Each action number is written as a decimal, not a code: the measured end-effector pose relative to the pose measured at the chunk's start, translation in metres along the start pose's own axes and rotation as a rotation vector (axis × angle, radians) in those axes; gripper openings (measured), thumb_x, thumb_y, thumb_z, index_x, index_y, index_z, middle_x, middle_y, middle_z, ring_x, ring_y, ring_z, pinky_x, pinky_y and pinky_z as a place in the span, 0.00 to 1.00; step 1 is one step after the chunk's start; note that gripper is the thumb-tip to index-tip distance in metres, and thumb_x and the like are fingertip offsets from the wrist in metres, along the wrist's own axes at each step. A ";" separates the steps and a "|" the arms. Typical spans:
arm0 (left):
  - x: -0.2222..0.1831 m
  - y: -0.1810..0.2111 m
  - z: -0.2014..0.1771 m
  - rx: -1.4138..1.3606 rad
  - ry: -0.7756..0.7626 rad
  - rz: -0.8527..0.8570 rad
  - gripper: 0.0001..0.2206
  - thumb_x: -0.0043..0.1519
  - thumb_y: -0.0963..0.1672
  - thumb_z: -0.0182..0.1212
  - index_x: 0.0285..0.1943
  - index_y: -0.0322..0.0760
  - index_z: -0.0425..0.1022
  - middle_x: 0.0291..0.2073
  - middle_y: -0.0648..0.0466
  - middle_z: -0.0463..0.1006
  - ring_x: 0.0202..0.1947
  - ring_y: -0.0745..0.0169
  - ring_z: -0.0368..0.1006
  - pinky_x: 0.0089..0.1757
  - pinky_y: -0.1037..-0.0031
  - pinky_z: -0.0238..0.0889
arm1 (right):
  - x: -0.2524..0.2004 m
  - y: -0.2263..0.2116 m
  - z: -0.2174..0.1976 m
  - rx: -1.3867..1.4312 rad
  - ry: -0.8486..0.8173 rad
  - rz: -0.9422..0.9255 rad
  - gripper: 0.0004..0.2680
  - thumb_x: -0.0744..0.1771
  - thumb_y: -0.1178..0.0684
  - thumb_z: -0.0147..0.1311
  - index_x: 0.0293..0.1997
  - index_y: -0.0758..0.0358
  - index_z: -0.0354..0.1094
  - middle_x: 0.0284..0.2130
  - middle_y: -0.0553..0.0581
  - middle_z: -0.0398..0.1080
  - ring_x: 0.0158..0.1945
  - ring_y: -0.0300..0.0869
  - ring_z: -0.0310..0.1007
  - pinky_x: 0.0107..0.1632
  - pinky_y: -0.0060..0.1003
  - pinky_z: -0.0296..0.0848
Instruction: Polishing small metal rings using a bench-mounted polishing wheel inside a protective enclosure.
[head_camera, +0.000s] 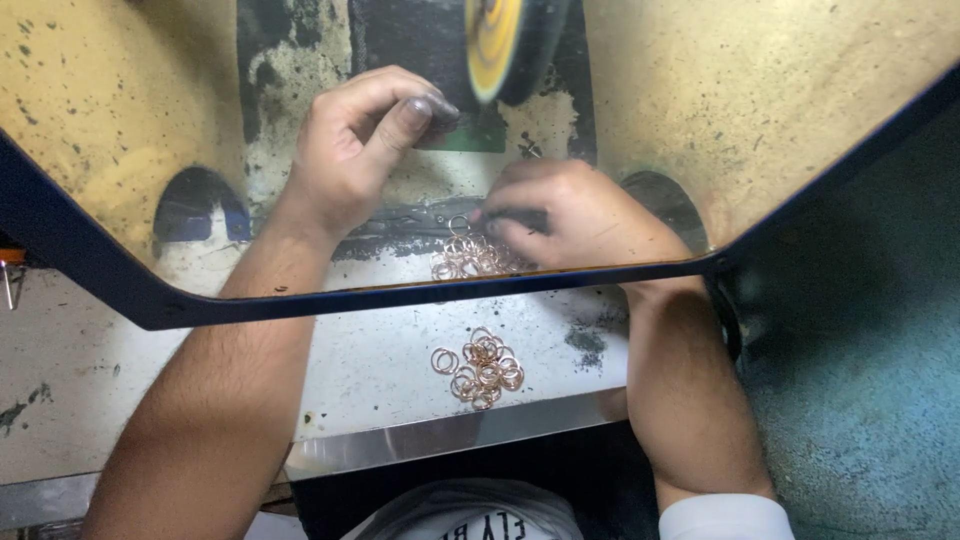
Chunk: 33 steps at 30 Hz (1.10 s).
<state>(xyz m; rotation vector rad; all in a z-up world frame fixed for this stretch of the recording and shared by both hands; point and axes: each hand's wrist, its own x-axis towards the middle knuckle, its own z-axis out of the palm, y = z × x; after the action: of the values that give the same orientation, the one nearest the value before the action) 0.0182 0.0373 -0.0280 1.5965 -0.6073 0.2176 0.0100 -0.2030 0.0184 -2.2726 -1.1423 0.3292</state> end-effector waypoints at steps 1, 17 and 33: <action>0.001 0.001 0.000 -0.001 -0.002 0.002 0.18 0.74 0.49 0.50 0.47 0.27 0.78 0.43 0.45 0.79 0.44 0.55 0.76 0.45 0.70 0.74 | 0.000 0.000 0.000 -0.001 0.002 0.001 0.07 0.67 0.58 0.55 0.45 0.59 0.78 0.36 0.54 0.77 0.39 0.46 0.77 0.43 0.41 0.71; -0.010 0.002 0.004 -0.059 0.025 -0.077 0.15 0.74 0.46 0.50 0.45 0.30 0.77 0.35 0.46 0.79 0.40 0.58 0.75 0.44 0.67 0.72 | 0.007 0.004 0.028 -0.003 0.665 -0.086 0.05 0.67 0.60 0.59 0.45 0.61 0.78 0.37 0.57 0.76 0.39 0.48 0.79 0.42 0.39 0.78; -0.007 0.018 -0.001 -0.110 0.086 -0.168 0.13 0.73 0.46 0.52 0.46 0.32 0.79 0.34 0.46 0.81 0.41 0.57 0.77 0.48 0.61 0.72 | 0.006 0.007 0.036 -0.224 0.402 -0.141 0.11 0.63 0.65 0.48 0.35 0.53 0.77 0.36 0.51 0.79 0.46 0.49 0.76 0.49 0.44 0.69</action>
<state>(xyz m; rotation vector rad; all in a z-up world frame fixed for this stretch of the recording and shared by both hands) 0.0031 0.0400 -0.0157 1.5145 -0.4095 0.1245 0.0018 -0.1882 -0.0144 -2.2874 -1.1589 -0.3136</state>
